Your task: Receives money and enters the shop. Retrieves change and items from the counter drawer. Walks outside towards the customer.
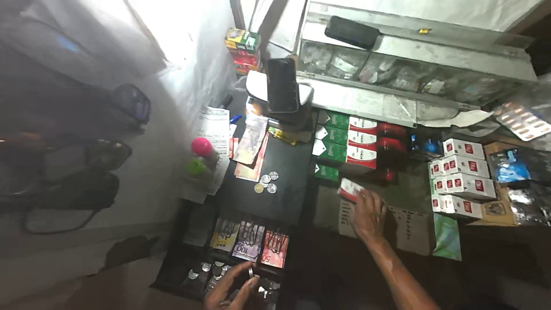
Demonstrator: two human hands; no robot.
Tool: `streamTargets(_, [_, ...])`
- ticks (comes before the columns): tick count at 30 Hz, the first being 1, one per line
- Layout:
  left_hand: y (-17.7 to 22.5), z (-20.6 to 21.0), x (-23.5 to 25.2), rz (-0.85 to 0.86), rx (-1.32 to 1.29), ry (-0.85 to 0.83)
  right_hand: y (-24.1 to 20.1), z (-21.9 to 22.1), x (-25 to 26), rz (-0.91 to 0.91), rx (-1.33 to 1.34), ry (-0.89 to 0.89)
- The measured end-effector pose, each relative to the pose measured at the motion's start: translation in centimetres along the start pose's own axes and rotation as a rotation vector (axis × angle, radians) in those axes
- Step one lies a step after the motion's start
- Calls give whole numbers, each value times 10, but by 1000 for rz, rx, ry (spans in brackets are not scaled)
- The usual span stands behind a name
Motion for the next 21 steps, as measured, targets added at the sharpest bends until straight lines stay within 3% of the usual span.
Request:
streamTargets(2, [-2, -12, -1, -12, 1, -10, 3, -12, -9, 32, 31, -17])
streamTargets(5, [-8, -34, -9, -8, 41, -23, 8, -10, -16, 60, 49, -187])
streamTargets(8, [-11, -68, -14, 9, 43, 2, -14, -23, -24, 58, 37, -238])
streamTargets(12, [-30, -123, -26, 8, 69, 69, -15, -14, -48, 104, 4, -168])
streamTargets(17, [-53, -172, -40, -107, 111, -5, -25, -32, -41, 339, 84, -107])
streamTargets(21, [-46, -171, -45, -132, 106, -3, -28, -42, -27, 235, 56, -36])
Point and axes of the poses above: each hand's wrist, its own x-axis towards the middle knuckle, its own z-axis out of the palm, y = z × x, the point moved 7 cm from there along x, towards the middle knuckle, and after that the axes turned 11 degrees about y, right-handed, at the moved point
